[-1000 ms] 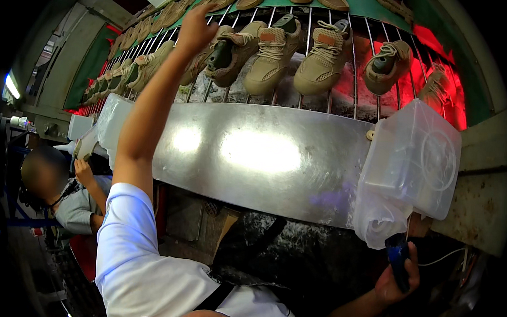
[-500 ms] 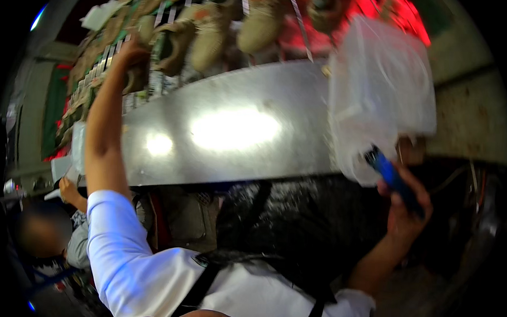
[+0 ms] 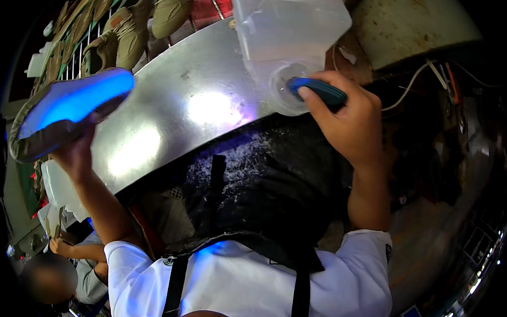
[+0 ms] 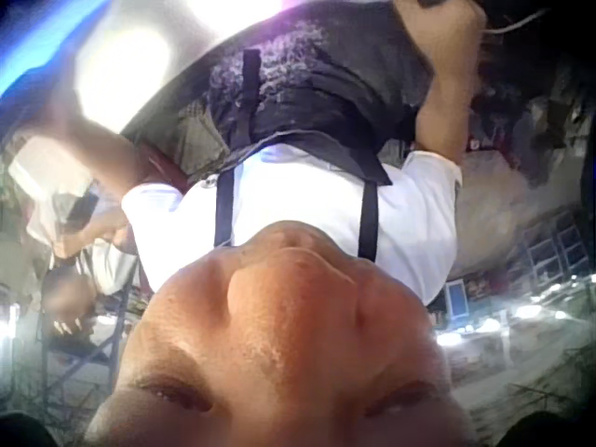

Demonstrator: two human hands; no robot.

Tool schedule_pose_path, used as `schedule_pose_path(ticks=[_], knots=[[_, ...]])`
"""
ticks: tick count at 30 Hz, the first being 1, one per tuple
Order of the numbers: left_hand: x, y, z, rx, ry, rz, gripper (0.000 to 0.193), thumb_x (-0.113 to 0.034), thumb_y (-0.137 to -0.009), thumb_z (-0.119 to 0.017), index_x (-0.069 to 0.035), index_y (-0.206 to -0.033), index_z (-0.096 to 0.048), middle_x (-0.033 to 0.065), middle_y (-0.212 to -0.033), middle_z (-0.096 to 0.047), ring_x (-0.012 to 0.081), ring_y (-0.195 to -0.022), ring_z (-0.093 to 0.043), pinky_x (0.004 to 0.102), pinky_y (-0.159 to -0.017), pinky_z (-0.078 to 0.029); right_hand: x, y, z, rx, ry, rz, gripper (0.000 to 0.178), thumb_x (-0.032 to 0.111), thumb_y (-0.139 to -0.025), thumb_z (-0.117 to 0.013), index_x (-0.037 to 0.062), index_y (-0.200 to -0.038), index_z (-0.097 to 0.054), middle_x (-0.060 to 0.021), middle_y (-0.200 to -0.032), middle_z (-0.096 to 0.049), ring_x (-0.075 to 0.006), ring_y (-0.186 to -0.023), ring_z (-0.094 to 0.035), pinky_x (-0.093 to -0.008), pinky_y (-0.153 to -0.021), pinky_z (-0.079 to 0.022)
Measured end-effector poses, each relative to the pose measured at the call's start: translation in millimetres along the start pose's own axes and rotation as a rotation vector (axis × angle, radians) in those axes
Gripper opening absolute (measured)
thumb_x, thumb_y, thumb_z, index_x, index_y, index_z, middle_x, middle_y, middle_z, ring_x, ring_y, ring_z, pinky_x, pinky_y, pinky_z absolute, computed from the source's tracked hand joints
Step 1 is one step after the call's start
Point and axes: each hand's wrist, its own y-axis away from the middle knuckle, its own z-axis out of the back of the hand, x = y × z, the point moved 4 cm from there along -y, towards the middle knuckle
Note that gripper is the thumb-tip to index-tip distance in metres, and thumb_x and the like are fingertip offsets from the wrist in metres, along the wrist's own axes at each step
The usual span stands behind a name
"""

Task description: The person applies adhesive to the seams and soles of shoes using a brush, then places the shoes onto a metal rack under specialized lighting.

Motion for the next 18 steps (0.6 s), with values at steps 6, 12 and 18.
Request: schedule_pose_path(ticks=[6, 12, 18], knots=[[-20.4, 43.1, -64.2, 0.526, -0.376, -0.138, 0.089, -0.015, -0.064, -0.094, 0.004, -0.137, -0.048, 0.0149, -0.131, -0.061, 0.0264, -0.12, -0.059, 0.0416, -0.104, -0.047, -15.1, -10.9, -2.7, 0.115, -0.17, -0.028, 0.023, 0.012, -0.088, -0.075, -0.0025, -0.105, -0.07, -0.0036, -0.077, -0.068, -0.0068, -0.064, -0.06, -0.0213, -0.056, -0.046], [-39.3, 34.4, -67.7, 0.53, 0.151, -0.022, 0.086, -0.008, -0.066, -0.091, 0.002, -0.138, -0.046, 0.0152, -0.128, -0.059, 0.0271, -0.116, -0.059, 0.0413, -0.1, -0.049, -5.3, 5.1, -0.2, 0.066, -0.141, -0.125, 0.018, 0.014, -0.087, -0.076, 0.0004, -0.097, -0.071, -0.0073, -0.071, -0.069, -0.0139, -0.063, -0.067, -0.026, -0.057, -0.051], [-33.3, 36.6, -68.2, 0.535, 0.119, 0.123, 0.085, -0.005, -0.066, -0.09, 0.004, -0.138, -0.044, 0.0158, -0.127, -0.059, 0.0272, -0.114, -0.061, 0.0419, -0.099, -0.051, -2.7, -6.8, -5.6, -0.049, 0.051, 0.144, 0.018, 0.016, -0.086, -0.078, 0.001, -0.093, -0.07, -0.0085, -0.073, -0.07, -0.0149, -0.064, -0.068, -0.0267, -0.059, -0.051]])
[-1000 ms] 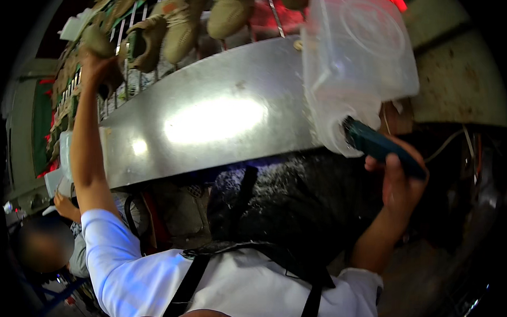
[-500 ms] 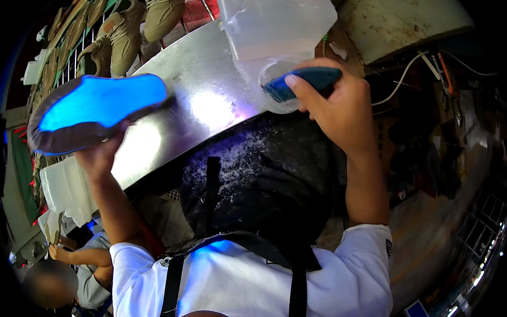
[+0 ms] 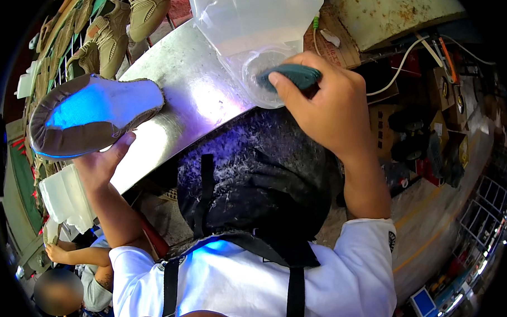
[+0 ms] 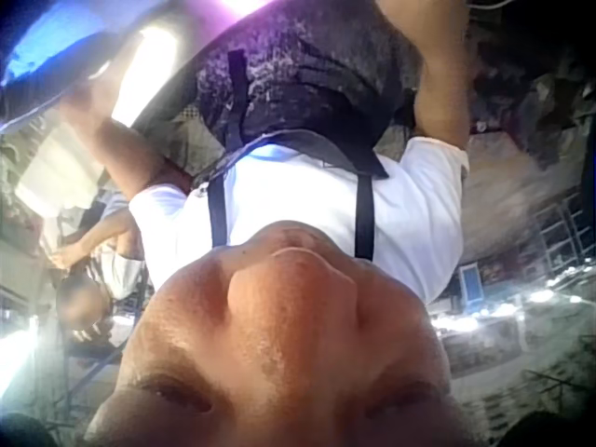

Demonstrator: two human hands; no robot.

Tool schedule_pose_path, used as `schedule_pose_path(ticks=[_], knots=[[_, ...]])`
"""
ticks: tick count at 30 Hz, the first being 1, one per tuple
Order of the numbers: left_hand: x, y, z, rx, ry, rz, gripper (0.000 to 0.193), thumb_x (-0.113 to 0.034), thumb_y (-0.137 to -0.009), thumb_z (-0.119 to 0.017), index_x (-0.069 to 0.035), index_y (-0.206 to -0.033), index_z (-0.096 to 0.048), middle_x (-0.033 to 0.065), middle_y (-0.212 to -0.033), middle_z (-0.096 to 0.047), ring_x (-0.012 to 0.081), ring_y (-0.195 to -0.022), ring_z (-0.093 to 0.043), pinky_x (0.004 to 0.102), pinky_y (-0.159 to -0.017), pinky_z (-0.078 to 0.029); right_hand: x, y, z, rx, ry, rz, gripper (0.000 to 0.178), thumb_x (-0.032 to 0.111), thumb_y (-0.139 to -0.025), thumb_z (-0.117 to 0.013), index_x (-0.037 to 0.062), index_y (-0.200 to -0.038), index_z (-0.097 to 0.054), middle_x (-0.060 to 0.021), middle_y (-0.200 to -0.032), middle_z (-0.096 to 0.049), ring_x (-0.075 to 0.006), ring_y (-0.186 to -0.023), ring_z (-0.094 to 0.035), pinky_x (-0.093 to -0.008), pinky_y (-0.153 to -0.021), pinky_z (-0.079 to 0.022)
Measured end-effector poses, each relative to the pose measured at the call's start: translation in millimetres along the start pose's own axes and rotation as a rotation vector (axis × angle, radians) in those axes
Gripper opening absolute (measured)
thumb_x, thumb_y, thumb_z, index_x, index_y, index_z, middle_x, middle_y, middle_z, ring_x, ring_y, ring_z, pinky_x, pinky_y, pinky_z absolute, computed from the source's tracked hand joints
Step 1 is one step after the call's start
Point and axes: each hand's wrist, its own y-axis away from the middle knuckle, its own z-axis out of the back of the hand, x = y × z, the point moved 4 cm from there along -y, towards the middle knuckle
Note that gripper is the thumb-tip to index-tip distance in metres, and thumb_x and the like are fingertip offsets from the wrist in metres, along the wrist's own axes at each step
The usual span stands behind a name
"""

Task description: The person applies adhesive to the seams and soles of shoes using a brush, then places the shoes onto a metal rack under specialized lighting.

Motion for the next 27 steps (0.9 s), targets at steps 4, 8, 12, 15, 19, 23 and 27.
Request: schedule_pose_path(ticks=[4, 8, 12, 15, 19, 23, 27], knots=[[-0.5, -1.7, -4.6, -0.038, -0.015, -0.076, 0.084, -0.005, -0.067, -0.088, 0.004, -0.138, -0.044, 0.0164, -0.126, -0.06, 0.0272, -0.112, -0.062, 0.0415, -0.099, -0.051, -1.7, -3.0, -1.3, 0.083, -0.061, 0.002, 0.018, 0.01, -0.086, -0.077, -0.0015, -0.098, -0.071, -0.0053, -0.08, -0.071, -0.008, -0.071, -0.063, -0.025, -0.066, -0.05], [-2.9, 0.8, -6.2, -0.024, -0.139, -0.128, 0.074, -0.01, -0.07, -0.086, 0.003, -0.134, -0.052, 0.0147, -0.124, -0.063, 0.0269, -0.111, -0.063, 0.0411, -0.099, -0.05, 2.9, -5.6, 6.1, 0.272, -0.073, 0.023, 0.018, 0.008, -0.085, -0.077, -0.0025, -0.099, -0.072, -0.003, -0.077, -0.069, -0.0095, -0.071, -0.063, -0.0242, -0.066, -0.049], [9.1, 15.3, -11.7, 0.063, -0.401, -0.286, 0.063, -0.016, -0.072, -0.085, 0.001, -0.127, -0.061, 0.0121, -0.121, -0.066, 0.0272, -0.112, -0.063, 0.0416, -0.1, -0.048, -5.2, 9.6, 11.2, 0.162, -0.181, -0.29, 0.02, 0.011, -0.086, -0.077, -0.0013, -0.101, -0.072, -0.0041, -0.078, -0.071, -0.011, -0.07, -0.064, -0.0248, -0.065, -0.05], [10.2, 23.4, -18.7, 0.082, -0.568, -0.437, 0.064, -0.017, -0.073, -0.085, 0.001, -0.129, -0.06, 0.0129, -0.126, -0.065, 0.0288, -0.118, -0.059, 0.0429, -0.104, -0.044, -12.9, 9.1, -1.8, 0.104, -0.325, -0.342, 0.021, 0.016, -0.086, -0.079, 0.0008, -0.099, -0.073, -0.0076, -0.08, -0.073, -0.0108, -0.072, -0.068, -0.0261, -0.063, -0.052], [-2.7, 36.2, -25.4, -0.047, -0.862, -0.731, 0.06, -0.029, -0.072, -0.087, -0.003, -0.122, -0.065, 0.0129, -0.119, -0.068, 0.0311, -0.114, -0.062, 0.0444, -0.105, -0.046, -21.4, -0.2, 1.5, 0.289, -0.283, -0.102, 0.021, 0.01, -0.088, -0.076, -0.0025, -0.105, -0.071, -0.0043, -0.083, -0.069, -0.0081, -0.074, -0.062, -0.0222, -0.067, -0.048], [-18.5, 29.4, -20.0, -0.17, -0.334, -0.255, 0.078, -0.039, -0.067, -0.09, -0.005, -0.129, -0.057, 0.0121, -0.129, -0.061, 0.0295, -0.124, -0.056, 0.0445, -0.112, -0.041, -39.8, 5.9, 12.2, 0.303, -0.544, -0.484, 0.02, 0.016, -0.089, -0.075, -0.0023, -0.096, -0.071, -0.0037, -0.076, -0.068, -0.0101, -0.063, -0.062, -0.0235, -0.051, -0.047], [-22.9, 45.1, -24.0, -0.207, 0.107, 0.092, 0.094, -0.025, -0.065, -0.092, -0.007, -0.142, -0.041, 0.0147, -0.141, -0.05, 0.0311, -0.132, -0.048, 0.0483, -0.113, -0.037, -48.7, 33.8, 12.7, -0.055, -1.017, -0.843, 0.02, 0.015, -0.091, -0.073, -0.003, -0.098, -0.068, -0.0047, -0.075, -0.065, -0.0096, -0.057, -0.058, -0.0227, -0.041, -0.041]])
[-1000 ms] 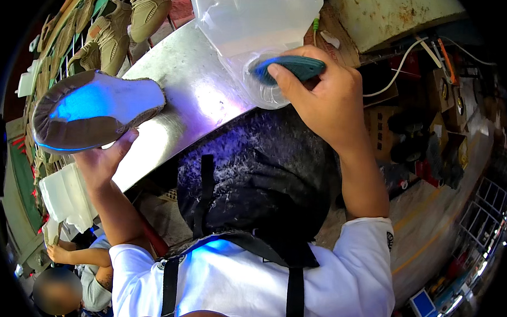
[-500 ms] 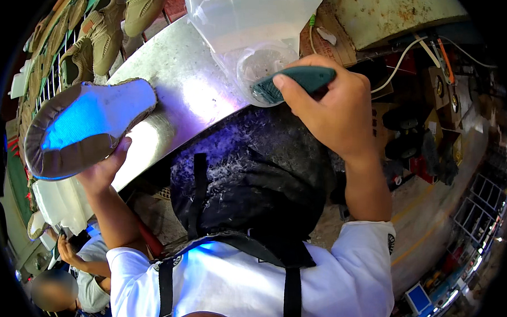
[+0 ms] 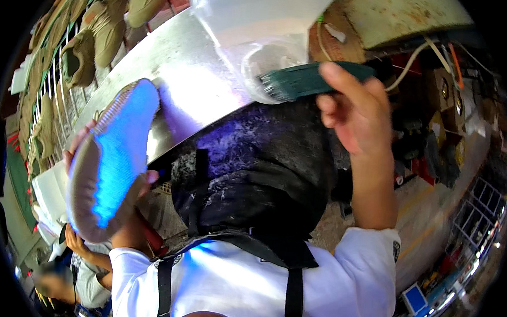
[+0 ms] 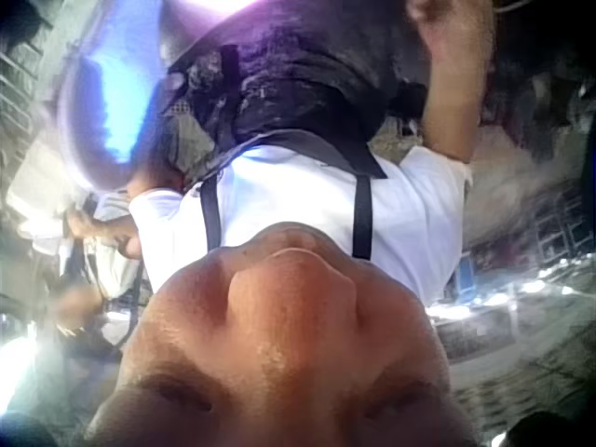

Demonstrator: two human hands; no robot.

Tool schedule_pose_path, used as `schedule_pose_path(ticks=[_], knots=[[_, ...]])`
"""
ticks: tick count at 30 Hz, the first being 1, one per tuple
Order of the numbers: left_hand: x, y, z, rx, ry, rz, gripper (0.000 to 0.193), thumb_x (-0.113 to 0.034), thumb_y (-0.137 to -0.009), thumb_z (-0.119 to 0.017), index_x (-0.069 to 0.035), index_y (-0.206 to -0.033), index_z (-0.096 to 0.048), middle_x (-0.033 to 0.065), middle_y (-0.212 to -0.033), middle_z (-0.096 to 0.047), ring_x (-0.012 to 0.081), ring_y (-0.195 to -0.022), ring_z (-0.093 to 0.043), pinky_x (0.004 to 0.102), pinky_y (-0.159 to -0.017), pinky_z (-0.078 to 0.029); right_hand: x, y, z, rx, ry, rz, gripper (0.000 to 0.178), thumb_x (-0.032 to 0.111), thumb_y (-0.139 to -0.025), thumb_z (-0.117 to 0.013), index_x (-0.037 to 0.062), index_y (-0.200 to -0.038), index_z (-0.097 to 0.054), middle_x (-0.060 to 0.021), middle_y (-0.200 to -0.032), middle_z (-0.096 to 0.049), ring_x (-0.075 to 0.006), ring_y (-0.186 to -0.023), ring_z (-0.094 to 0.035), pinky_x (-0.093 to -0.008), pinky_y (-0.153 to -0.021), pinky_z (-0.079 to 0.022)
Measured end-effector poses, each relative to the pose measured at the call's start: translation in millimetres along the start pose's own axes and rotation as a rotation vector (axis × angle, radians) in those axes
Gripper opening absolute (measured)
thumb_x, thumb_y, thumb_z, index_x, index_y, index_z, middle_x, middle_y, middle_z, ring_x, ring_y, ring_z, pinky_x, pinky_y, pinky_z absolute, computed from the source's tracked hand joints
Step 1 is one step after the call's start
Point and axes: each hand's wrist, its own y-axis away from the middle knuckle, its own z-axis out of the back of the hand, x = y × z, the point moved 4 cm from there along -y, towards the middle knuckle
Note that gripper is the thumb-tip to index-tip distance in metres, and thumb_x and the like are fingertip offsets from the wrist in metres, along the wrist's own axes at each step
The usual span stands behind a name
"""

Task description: The person applies adhesive to the seams and soles of shoes using a brush, then places the shoes onto a metal rack under specialized lighting.

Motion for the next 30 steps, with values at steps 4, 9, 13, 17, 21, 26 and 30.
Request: schedule_pose_path(ticks=[4, 9, 13, 17, 21, 26, 30], knots=[[41.3, 38.5, 8.4, -0.272, 0.409, -0.242, 0.076, -0.023, -0.082, -0.079, -0.016, -0.144, -0.035, 0.0212, -0.138, -0.05, 0.0406, -0.121, -0.055, 0.0583, -0.104, -0.041, -19.4, 17.3, 12.3, 0.01, 0.137, 0.29, 0.025, 0.007, -0.093, -0.066, -0.0083, -0.112, -0.062, -0.0197, -0.091, -0.069, -0.0203, -0.062, -0.063, -0.0303, -0.048, -0.049], [47.3, 59.8, -3.5, -0.16, -0.32, -0.756, 0.086, -0.021, -0.077, -0.081, -0.021, -0.144, -0.027, 0.0211, -0.133, -0.049, 0.0403, -0.118, -0.054, 0.0573, -0.104, -0.039, -108.3, 46.7, -70.0, 0.323, -0.368, -0.16, 0.039, 0.022, -0.094, -0.065, -0.0108, -0.115, -0.061, -0.0233, -0.09, -0.069, -0.0247, -0.065, -0.067, -0.0351, -0.048, -0.054], [46.1, 65.4, -14.1, -0.218, -0.356, -0.667, 0.082, -0.018, -0.079, -0.08, -0.022, -0.139, -0.024, 0.0198, -0.123, -0.051, 0.0397, -0.11, -0.059, 0.0565, -0.1, -0.042, -140.0, 24.3, -140.9, 0.415, -0.634, -0.178, 0.037, 0.02, -0.101, -0.057, -0.009, -0.124, -0.059, -0.0185, -0.099, -0.071, -0.0238, -0.094, -0.07, -0.0346, -0.082, -0.058], [46.9, 64.6, -11.6, -0.181, -0.361, -0.71, 0.074, -0.022, -0.084, -0.076, -0.022, -0.137, -0.024, 0.0192, -0.12, -0.053, 0.0394, -0.106, -0.062, 0.0564, -0.097, -0.042, -140.7, 41.8, -151.8, 0.448, -0.337, 0.064, 0.035, 0.01, -0.101, -0.057, -0.0099, -0.129, -0.054, -0.0214, -0.112, -0.069, -0.0264, -0.104, -0.07, -0.0369, -0.092, -0.057], [55.5, 64.1, -22.3, -0.333, -0.332, -0.897, 0.066, -0.028, -0.089, -0.07, -0.022, -0.137, -0.025, 0.0184, -0.114, -0.056, 0.0384, -0.101, -0.063, 0.0537, -0.092, -0.044, -94.8, 61.9, -126.8, 0.821, 0.231, 0.418, 0.039, 0.009, -0.093, -0.065, -0.0125, -0.124, -0.057, -0.0311, -0.12, -0.064, -0.0332, -0.089, -0.074, -0.0395, -0.076, -0.062], [53.1, 59.3, -23.9, -0.371, -0.365, -0.913, 0.064, -0.03, -0.092, -0.066, -0.017, -0.139, -0.026, 0.0199, -0.11, -0.057, 0.038, -0.099, -0.064, 0.0534, -0.091, -0.044, -69.6, 43.8, -130.4, 1.057, 0.093, 0.312, 0.032, 0.007, -0.084, -0.07, -0.0096, -0.111, -0.065, -0.0272, -0.103, -0.071, -0.0303, -0.074, -0.074, -0.0375, -0.069, -0.062], [50.8, 54.4, -18.8, -0.289, -0.322, -0.937, 0.063, -0.03, -0.093, -0.065, -0.017, -0.14, -0.026, 0.0195, -0.11, -0.056, 0.0372, -0.098, -0.064, 0.0524, -0.09, -0.045, -82.0, 0.4, -131.9, 0.601, 0.225, 0.235, 0.031, 0.006, -0.089, -0.069, -0.008, -0.115, -0.062, -0.0268, -0.107, -0.068, -0.0253, -0.087, -0.071, -0.0377, -0.077, -0.058]])
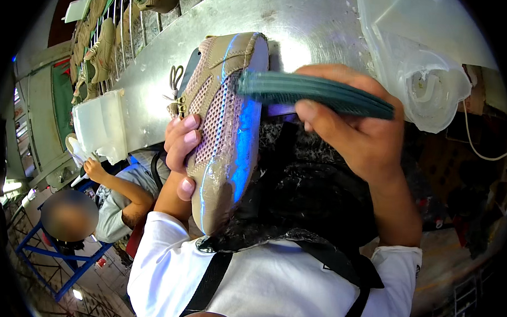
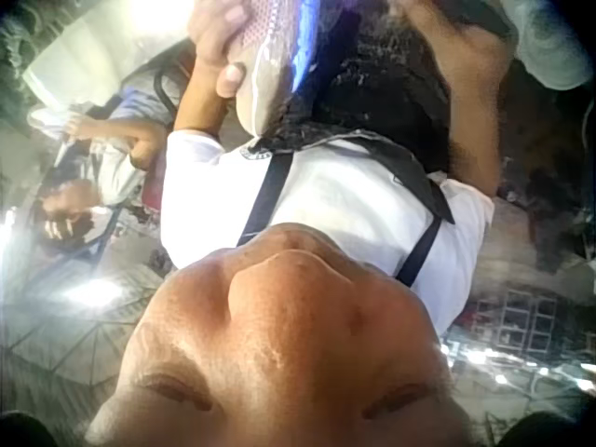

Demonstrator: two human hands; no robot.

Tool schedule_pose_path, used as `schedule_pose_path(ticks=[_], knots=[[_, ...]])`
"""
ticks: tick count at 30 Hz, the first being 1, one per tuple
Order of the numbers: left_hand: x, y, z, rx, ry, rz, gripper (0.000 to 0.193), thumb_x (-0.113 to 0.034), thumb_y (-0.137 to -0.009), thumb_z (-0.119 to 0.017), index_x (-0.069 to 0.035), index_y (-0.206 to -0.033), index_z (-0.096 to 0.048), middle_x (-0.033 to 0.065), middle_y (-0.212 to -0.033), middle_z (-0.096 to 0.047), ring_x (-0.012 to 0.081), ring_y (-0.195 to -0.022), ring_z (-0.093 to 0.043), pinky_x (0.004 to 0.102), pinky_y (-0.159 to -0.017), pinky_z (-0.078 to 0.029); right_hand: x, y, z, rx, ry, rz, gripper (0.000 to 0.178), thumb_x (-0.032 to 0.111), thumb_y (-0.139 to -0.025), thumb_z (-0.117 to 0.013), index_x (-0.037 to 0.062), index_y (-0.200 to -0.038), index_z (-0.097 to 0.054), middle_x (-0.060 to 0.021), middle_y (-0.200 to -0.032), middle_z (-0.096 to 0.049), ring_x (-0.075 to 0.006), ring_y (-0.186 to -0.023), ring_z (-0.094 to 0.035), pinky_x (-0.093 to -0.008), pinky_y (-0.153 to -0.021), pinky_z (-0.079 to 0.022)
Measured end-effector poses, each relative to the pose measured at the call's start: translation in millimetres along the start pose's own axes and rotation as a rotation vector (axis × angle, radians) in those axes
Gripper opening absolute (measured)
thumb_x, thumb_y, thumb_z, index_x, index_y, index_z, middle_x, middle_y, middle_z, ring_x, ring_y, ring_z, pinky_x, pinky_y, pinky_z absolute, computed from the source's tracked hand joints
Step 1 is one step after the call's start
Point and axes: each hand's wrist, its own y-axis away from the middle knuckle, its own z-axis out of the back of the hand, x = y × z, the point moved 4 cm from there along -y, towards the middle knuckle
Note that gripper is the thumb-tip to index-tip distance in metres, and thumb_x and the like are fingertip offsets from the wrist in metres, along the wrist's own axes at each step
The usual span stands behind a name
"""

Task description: The person applies adhesive to the seams and soles of shoes using a brush, then places the shoes onto a metal rack under specialized lighting.

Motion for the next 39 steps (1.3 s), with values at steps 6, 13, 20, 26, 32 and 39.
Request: schedule_pose_path(ticks=[6, 13, 20, 26, 32, 39], knots=[[-1.1, 5.0, -5.8, -0.1, -0.013, -0.018, 0.061, -0.031, -0.093, -0.064, -0.017, -0.14, -0.028, 0.017, -0.107, -0.057, 0.0344, -0.093, -0.064, 0.0513, -0.089, -0.045, 15.6, 11.9, -12.3, 0.281, 0.198, 0.436, 0.026, 0.006, -0.083, -0.075, -0.0063, -0.104, -0.065, -0.0253, -0.101, -0.071, -0.0303, -0.084, -0.072, -0.0363, -0.074, -0.059], [-3.6, -0.1, -11.4, -0.152, -0.014, -0.049, 0.059, -0.027, -0.094, -0.065, -0.015, -0.139, -0.03, 0.0158, -0.106, -0.059, 0.0321, -0.091, -0.066, 0.0502, -0.091, -0.046, 0.5, -3.5, 0.0, 0.192, 0.106, 0.342, 0.025, -0.003, -0.087, -0.064, -0.0117, -0.111, -0.062, -0.0258, -0.107, -0.067, -0.018, -0.075, -0.068, -0.0283, -0.07, -0.056], [-2.1, -2.0, -2.1, 0.032, 0.043, -0.075, 0.053, -0.033, -0.098, -0.057, -0.016, -0.14, -0.029, 0.0156, -0.112, -0.058, 0.0308, -0.094, -0.065, 0.0506, -0.094, -0.044, 4.4, -15.9, 2.7, 0.054, 0.21, 0.339, 0.022, -0.007, -0.085, -0.064, -0.0115, -0.107, -0.064, -0.0246, -0.108, -0.067, -0.0171, -0.079, -0.066, -0.0276, -0.07, -0.054], [-1.6, -2.4, 1.9, 0.112, 0.072, -0.107, 0.054, -0.033, -0.099, -0.053, -0.02, -0.144, -0.025, 0.015, -0.118, -0.056, 0.0307, -0.098, -0.065, 0.0509, -0.097, -0.041, 13.5, -22.6, -0.7, 0.017, 0.277, 0.37, 0.023, -0.009, -0.085, -0.065, -0.0116, -0.107, -0.063, -0.022, -0.104, -0.068, -0.0181, -0.082, -0.066, -0.028, -0.073, -0.053], [-1.0, -1.6, 1.2, 0.117, 0.081, -0.14, 0.053, -0.033, -0.099, -0.053, -0.02, -0.143, -0.025, 0.0147, -0.12, -0.056, 0.0298, -0.1, -0.064, 0.0508, -0.1, -0.04, 20.0, -25.8, -1.8, -0.035, 0.372, 0.392, 0.027, -0.01, -0.084, -0.067, -0.0116, -0.111, -0.061, -0.0195, -0.104, -0.069, -0.0196, -0.092, -0.067, -0.0288, -0.081, -0.053], [-2.6, 0.8, -0.3, 0.096, 0.059, -0.151, 0.054, -0.033, -0.099, -0.053, -0.021, -0.144, -0.024, 0.0144, -0.12, -0.056, 0.0299, -0.101, -0.064, 0.0508, -0.101, -0.04, 19.2, -33.3, 0.8, -0.115, 0.519, 0.407, 0.026, -0.011, -0.086, -0.067, -0.01, -0.111, -0.063, -0.021, -0.106, -0.069, -0.0231, -0.094, -0.068, -0.0297, -0.083, -0.054]])
